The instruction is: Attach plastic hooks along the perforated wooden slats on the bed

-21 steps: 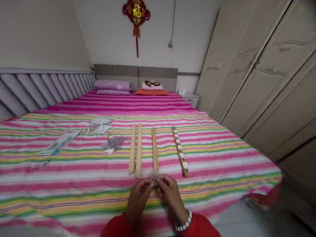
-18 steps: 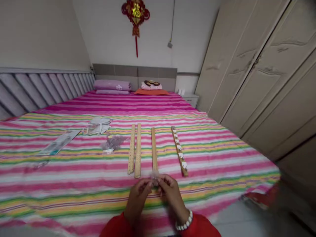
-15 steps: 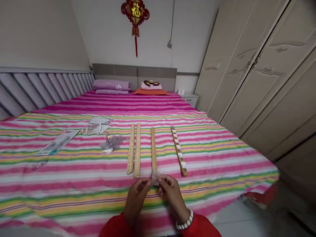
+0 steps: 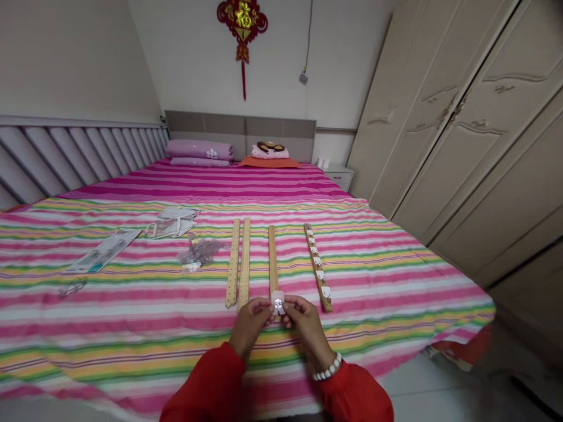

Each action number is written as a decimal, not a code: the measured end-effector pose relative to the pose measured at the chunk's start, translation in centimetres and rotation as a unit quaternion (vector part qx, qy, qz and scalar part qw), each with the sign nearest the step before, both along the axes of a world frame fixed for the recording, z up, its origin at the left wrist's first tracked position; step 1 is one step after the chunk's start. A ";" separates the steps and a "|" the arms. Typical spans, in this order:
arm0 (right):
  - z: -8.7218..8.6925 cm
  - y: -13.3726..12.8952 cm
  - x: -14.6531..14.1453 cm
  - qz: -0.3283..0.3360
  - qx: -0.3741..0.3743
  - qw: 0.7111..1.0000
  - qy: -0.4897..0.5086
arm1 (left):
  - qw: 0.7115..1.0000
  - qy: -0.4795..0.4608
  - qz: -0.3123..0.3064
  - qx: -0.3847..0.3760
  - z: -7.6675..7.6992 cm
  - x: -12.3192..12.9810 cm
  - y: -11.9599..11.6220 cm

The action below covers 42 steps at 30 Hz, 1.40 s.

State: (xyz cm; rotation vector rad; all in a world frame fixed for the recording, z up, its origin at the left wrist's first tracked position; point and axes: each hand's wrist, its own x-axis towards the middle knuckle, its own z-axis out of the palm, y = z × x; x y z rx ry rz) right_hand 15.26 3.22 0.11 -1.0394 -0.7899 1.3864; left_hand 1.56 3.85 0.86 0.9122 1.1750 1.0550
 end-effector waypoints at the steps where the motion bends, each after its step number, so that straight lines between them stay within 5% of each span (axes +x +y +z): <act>1: 0.2 0.3 -0.1 -0.003 0.000 1.000 0.000 | 1.000 0.003 0.006 0.008 0.1 0.0 0.4; 17: -1.8 0.7 -0.6 -0.012 -0.006 0.999 -0.040 | 0.982 0.150 0.030 0.111 -2.3 0.2 0.9; 32: -3.0 0.8 -0.8 -0.019 -0.009 0.999 -0.039 | 0.980 0.164 0.038 0.105 -1.5 0.4 0.4; 42: -3.6 0.9 -0.9 -0.028 -0.018 0.998 -0.044 | 0.978 0.183 0.040 0.094 -2.5 0.3 0.6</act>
